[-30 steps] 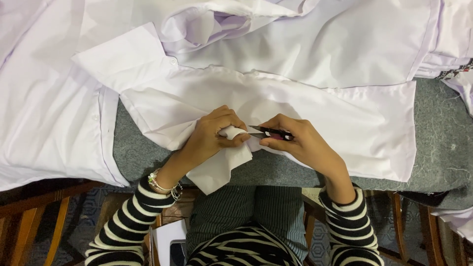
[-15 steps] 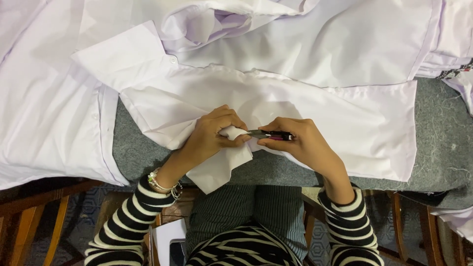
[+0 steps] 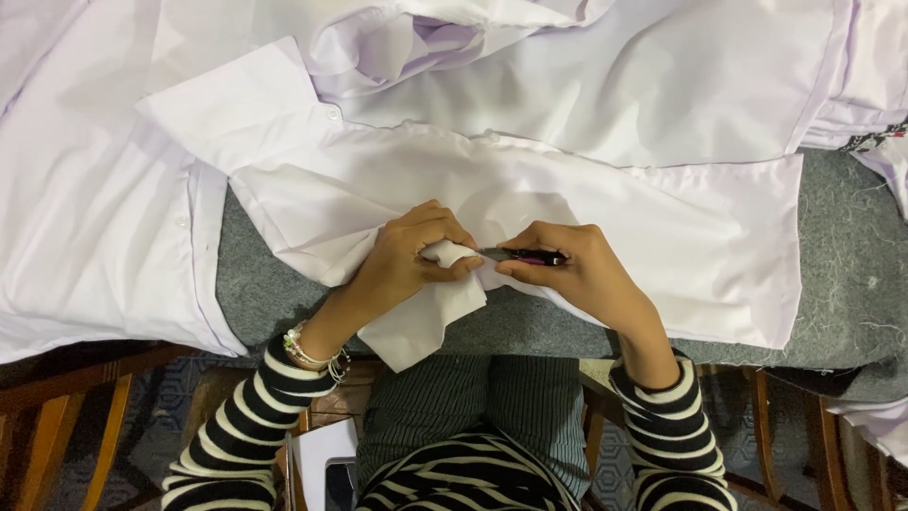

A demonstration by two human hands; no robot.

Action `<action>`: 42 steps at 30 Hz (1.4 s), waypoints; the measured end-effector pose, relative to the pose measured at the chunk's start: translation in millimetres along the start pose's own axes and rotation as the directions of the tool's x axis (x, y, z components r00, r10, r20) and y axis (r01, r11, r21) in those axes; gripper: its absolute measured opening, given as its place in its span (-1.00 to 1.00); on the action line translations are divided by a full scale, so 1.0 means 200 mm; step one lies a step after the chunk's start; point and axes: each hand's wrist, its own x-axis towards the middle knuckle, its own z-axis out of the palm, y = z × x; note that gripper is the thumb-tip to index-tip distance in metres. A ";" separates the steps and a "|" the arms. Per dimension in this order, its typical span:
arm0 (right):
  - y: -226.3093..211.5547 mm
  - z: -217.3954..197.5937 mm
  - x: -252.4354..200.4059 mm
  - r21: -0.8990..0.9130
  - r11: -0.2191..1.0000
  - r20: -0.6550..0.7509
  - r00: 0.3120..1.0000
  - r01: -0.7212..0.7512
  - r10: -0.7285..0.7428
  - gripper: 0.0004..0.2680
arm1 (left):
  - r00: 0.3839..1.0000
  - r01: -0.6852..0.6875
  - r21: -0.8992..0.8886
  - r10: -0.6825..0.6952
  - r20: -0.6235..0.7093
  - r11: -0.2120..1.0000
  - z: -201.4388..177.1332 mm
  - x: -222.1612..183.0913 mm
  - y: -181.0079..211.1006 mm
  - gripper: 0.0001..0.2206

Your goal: Folding white shirts and trimming loose threads with a small hand tool on a work table.

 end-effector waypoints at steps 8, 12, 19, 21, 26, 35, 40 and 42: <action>-0.01 0.00 -0.01 0.012 1.000 0.002 1.000 -0.009 0.009 -0.84 | 1.000 -0.003 0.006 0.003 0.010 1.000 0.00 0.00 -0.01 -0.88; -0.02 0.00 0.00 0.009 1.000 -0.011 1.000 -0.008 0.008 -0.84 | 1.000 0.009 0.001 -0.009 0.015 1.000 0.00 0.00 0.00 -0.87; 0.06 -0.09 -0.04 -0.017 1.000 -0.168 0.986 -0.018 0.015 -0.76 | 0.996 0.056 0.061 -0.059 0.063 0.997 -0.02 0.00 0.01 -0.87; 0.15 -0.16 -0.08 -0.043 0.995 -0.263 0.962 -0.085 0.071 -0.76 | 0.989 0.047 0.158 -0.069 0.134 0.986 -0.02 0.00 0.02 -0.83; 0.31 -0.47 -0.33 -0.244 0.950 -0.426 0.902 -0.194 0.074 -0.75 | 0.876 -0.130 0.400 -0.084 0.474 0.907 -0.11 0.01 0.21 -0.71; 0.96 -0.95 -0.92 -0.596 0.654 -0.654 0.754 -0.465 -0.060 -0.77 | 0.747 -0.434 0.657 -0.160 0.645 0.616 -0.10 -0.45 0.33 -0.12; 0.89 -0.85 -0.94 -0.483 0.540 -0.743 0.649 -0.689 0.164 -0.65 | 0.559 0.148 0.336 -0.359 0.747 0.930 -0.27 -0.27 0.59 -0.52; 0.88 -0.83 -0.95 -0.582 0.554 -0.760 0.641 -0.595 -0.110 -0.69 | 0.427 0.503 0.651 -0.818 0.384 0.568 -0.36 -0.21 0.67 -0.58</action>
